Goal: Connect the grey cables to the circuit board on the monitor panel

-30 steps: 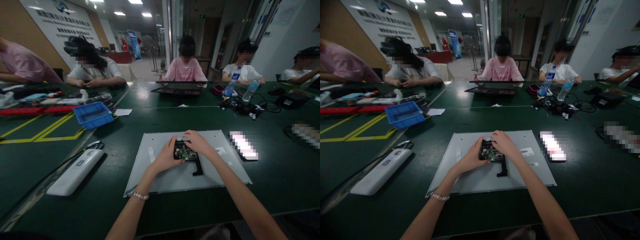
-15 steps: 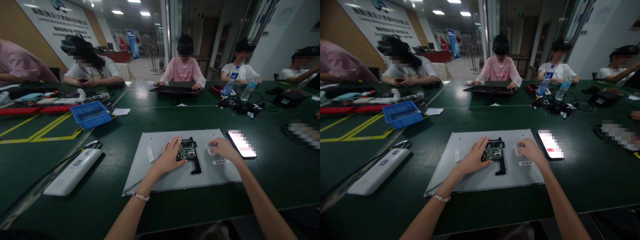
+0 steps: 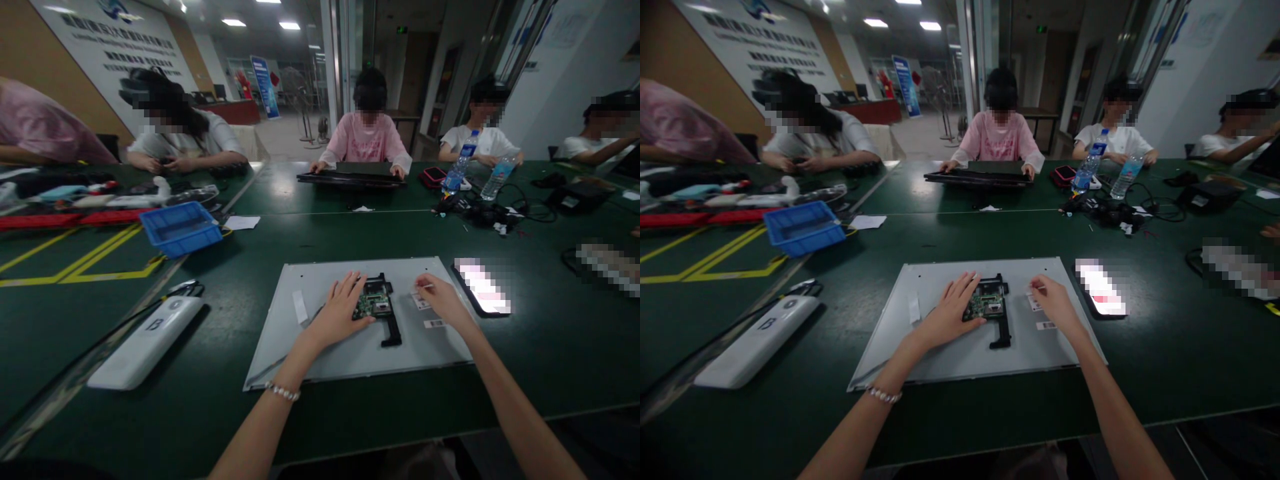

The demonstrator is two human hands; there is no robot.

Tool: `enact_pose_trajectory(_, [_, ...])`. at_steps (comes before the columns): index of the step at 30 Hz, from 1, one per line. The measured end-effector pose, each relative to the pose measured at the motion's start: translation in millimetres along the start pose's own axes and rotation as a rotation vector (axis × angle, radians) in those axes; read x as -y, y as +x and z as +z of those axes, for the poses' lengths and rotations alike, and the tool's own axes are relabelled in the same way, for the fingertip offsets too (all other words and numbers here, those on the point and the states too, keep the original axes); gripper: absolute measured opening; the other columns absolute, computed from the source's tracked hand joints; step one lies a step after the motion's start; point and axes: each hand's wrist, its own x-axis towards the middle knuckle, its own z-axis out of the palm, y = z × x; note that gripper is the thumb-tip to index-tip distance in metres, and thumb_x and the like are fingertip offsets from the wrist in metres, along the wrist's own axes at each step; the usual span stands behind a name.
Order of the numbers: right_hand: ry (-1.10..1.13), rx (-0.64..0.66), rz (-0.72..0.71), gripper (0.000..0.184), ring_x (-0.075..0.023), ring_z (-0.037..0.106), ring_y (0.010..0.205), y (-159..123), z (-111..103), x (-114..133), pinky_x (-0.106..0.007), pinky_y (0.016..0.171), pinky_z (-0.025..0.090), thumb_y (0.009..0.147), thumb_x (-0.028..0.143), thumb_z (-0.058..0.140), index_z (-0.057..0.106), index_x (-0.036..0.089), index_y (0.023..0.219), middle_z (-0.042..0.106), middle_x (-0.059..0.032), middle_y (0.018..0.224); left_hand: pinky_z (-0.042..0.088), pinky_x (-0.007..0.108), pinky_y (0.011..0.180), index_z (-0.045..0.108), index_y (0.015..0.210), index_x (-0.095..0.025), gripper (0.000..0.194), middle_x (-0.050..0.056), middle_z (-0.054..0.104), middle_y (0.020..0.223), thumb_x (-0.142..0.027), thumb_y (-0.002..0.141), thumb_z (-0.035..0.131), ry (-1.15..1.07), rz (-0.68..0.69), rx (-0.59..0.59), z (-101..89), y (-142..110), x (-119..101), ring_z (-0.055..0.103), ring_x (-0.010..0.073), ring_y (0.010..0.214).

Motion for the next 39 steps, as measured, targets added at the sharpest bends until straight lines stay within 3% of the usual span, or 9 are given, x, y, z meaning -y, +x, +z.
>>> enact_pose_trajectory(5, [0.179, 0.1, 0.065, 0.022, -0.0145, 0.064, 0.066, -2.6, 11.5, 6.0, -0.027, 0.061, 0.051, 0.079, 0.029, 0.05, 0.061, 0.018, 0.094, 0.067, -0.0049, 0.09, 0.009, 0.049, 0.114, 0.01, 0.145, -0.026, 0.075, 0.007, 0.015, 0.153, -0.043, 0.086, 0.052, 0.015, 0.061, 0.005, -3.2, 2.6, -9.7, 0.006, 0.0262, 0.141])
enact_pose_trajectory(9, [0.149, 0.145, -0.002, 0.025, -0.0167, 0.064, 0.08, -4.3, 18.2, 11.1, -0.029, 0.07, 0.051, 0.079, 0.027, 0.051, 0.066, 0.019, 0.097, 0.069, -0.0053, 0.095, 0.011, 0.047, 0.114, 0.015, 0.144, -0.027, 0.066, 0.005, 0.023, 0.15, -0.037, 0.088, 0.05, 0.018, 0.122, -0.013, -3.5, 4.9, -23.1, 0.011, 0.0242, 0.14])
enact_pose_trajectory(12, [0.149, 0.138, -0.038, 0.028, -0.017, 0.064, 0.084, -4.6, 20.8, 13.9, -0.03, 0.077, 0.049, 0.078, 0.026, 0.054, 0.065, 0.019, 0.103, 0.069, -0.0048, 0.091, 0.014, 0.046, 0.114, 0.021, 0.142, -0.027, 0.06, 0.006, 0.03, 0.147, -0.034, 0.089, 0.049, 0.038, 0.157, -0.02, -0.1, 6.5, -32.4, 0.016, 0.0238, 0.139])
enact_pose_trajectory(17, [0.167, 0.143, -0.078, 0.039, -0.0164, 0.065, 0.082, -7.7, 26.3, 20.5, -0.029, 0.074, 0.049, 0.077, 0.023, 0.055, 0.057, 0.019, 0.116, 0.07, -0.0037, 0.087, 0.019, 0.046, 0.111, 0.031, 0.136, -0.025, 0.051, 0.008, 0.039, 0.139, -0.033, 0.089, 0.05, 0.1, 0.184, -0.017, 7.0, 8.6, -41.1, 0.026, 0.0252, 0.135])
enact_pose_trajectory(24, [0.09, 0.082, -0.105, 0.034, -0.0164, 0.065, 0.076, -12.0, 33.7, 28.4, -0.029, 0.068, 0.051, 0.078, 0.022, 0.054, 0.059, 0.02, 0.112, 0.069, -0.0034, 0.083, 0.021, 0.047, 0.11, 0.044, 0.125, -0.028, 0.034, 0.006, 0.045, 0.132, -0.026, 0.091, 0.042, 0.149, 0.205, -0.009, 8.1, 9.1, -42.8, 0.031, 0.0249, 0.131])
enact_pose_trajectory(39, [-0.141, 0.013, -0.232, 0.024, -0.018, 0.061, 0.083, -16.2, 37.9, 31.4, -0.031, 0.077, 0.048, 0.084, 0.02, 0.05, 0.062, 0.021, 0.104, 0.066, -0.0051, 0.093, 0.019, 0.047, 0.11, 0.045, 0.124, -0.025, 0.037, 0.007, 0.041, 0.136, -0.021, 0.087, 0.044, 0.174, 0.206, -0.019, 10.4, 7.2, -44.8, 0.027, 0.026, 0.133])
